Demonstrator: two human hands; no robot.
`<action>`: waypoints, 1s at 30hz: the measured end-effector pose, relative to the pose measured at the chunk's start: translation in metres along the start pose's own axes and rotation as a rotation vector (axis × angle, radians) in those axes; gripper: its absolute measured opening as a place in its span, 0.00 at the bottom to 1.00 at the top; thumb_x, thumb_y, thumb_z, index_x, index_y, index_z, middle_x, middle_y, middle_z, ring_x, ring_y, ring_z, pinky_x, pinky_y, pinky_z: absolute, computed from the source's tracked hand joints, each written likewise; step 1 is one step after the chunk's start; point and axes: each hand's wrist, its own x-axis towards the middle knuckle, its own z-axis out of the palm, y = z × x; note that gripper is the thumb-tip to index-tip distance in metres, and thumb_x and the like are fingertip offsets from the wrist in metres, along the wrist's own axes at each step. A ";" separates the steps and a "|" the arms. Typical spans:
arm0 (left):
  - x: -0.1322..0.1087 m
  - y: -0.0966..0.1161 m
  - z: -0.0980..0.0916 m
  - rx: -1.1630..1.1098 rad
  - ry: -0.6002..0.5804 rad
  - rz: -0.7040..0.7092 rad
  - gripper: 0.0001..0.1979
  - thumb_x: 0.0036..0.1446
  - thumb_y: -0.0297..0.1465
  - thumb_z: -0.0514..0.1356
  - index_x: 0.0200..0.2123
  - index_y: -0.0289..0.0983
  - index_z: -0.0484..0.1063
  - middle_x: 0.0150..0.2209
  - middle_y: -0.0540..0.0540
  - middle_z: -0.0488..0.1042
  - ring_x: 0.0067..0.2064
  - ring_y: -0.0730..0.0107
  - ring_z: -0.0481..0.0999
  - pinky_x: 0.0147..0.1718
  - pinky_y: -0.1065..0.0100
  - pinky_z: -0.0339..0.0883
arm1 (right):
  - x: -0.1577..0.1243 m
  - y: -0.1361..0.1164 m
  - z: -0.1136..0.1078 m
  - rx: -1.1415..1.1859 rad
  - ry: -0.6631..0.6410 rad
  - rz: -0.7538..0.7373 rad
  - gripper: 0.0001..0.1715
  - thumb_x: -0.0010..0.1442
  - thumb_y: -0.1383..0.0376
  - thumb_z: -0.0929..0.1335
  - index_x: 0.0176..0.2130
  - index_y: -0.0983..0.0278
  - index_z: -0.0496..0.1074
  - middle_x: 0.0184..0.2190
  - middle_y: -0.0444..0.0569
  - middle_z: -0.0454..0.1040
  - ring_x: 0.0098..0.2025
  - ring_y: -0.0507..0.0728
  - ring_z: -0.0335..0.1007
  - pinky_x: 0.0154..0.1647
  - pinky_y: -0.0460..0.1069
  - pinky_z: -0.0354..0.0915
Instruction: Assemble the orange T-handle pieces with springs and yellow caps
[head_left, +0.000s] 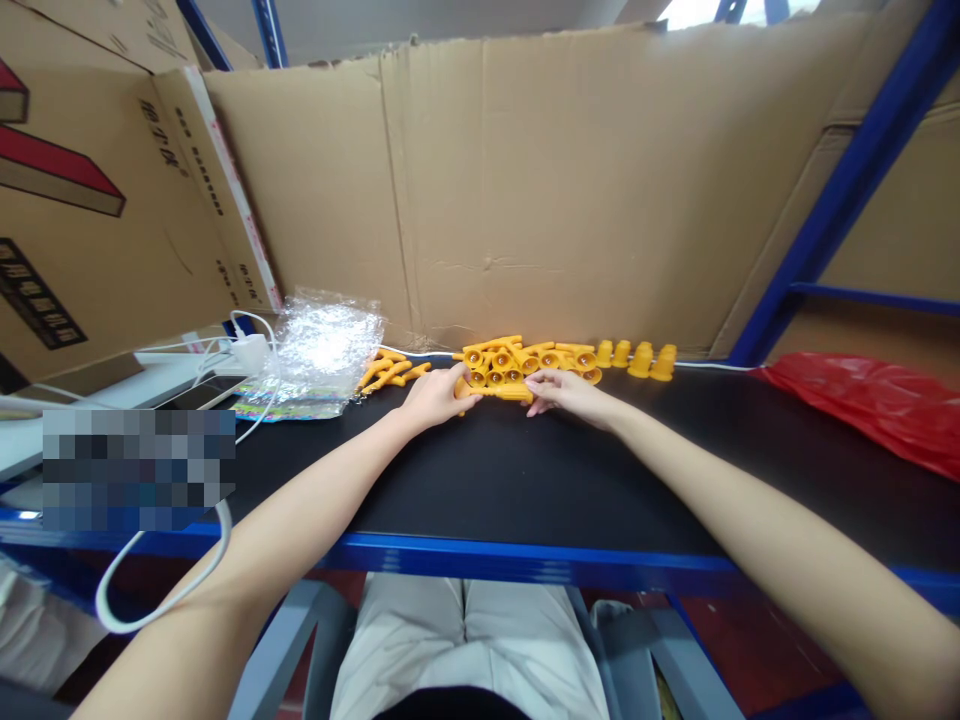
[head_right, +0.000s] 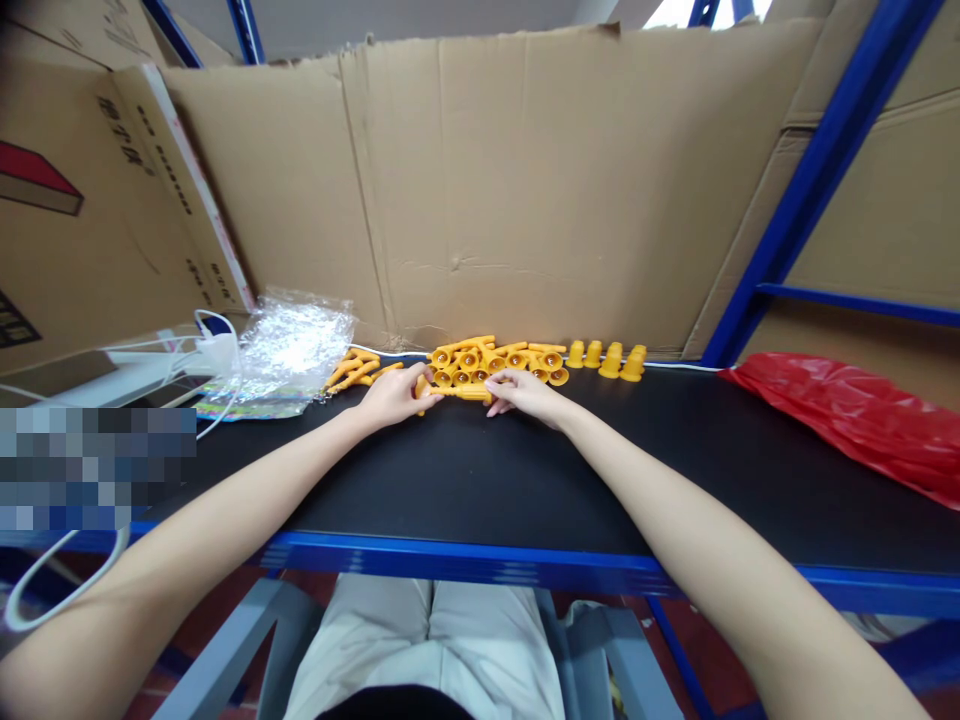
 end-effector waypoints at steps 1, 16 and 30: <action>0.000 -0.001 0.000 0.001 0.001 -0.001 0.16 0.53 0.43 0.58 0.39 0.39 0.68 0.27 0.49 0.73 0.30 0.66 0.73 0.27 0.72 0.59 | 0.000 -0.001 0.001 -0.004 0.003 -0.006 0.12 0.60 0.59 0.66 0.39 0.66 0.66 0.28 0.51 0.75 0.30 0.53 0.74 0.40 0.52 0.70; 0.001 -0.003 0.002 -0.030 0.071 0.028 0.15 0.52 0.43 0.59 0.38 0.39 0.68 0.25 0.51 0.72 0.28 0.68 0.71 0.26 0.72 0.54 | 0.001 0.005 -0.008 -0.046 -0.145 -0.157 0.24 0.50 0.56 0.71 0.40 0.63 0.59 0.31 0.48 0.73 0.27 0.53 0.73 0.36 0.53 0.69; 0.003 -0.003 0.001 -0.071 0.081 -0.003 0.16 0.51 0.43 0.60 0.39 0.39 0.69 0.23 0.52 0.70 0.27 0.70 0.70 0.26 0.72 0.56 | 0.000 0.001 -0.005 -0.087 -0.059 -0.200 0.23 0.53 0.52 0.69 0.41 0.64 0.61 0.28 0.46 0.74 0.24 0.50 0.70 0.29 0.49 0.68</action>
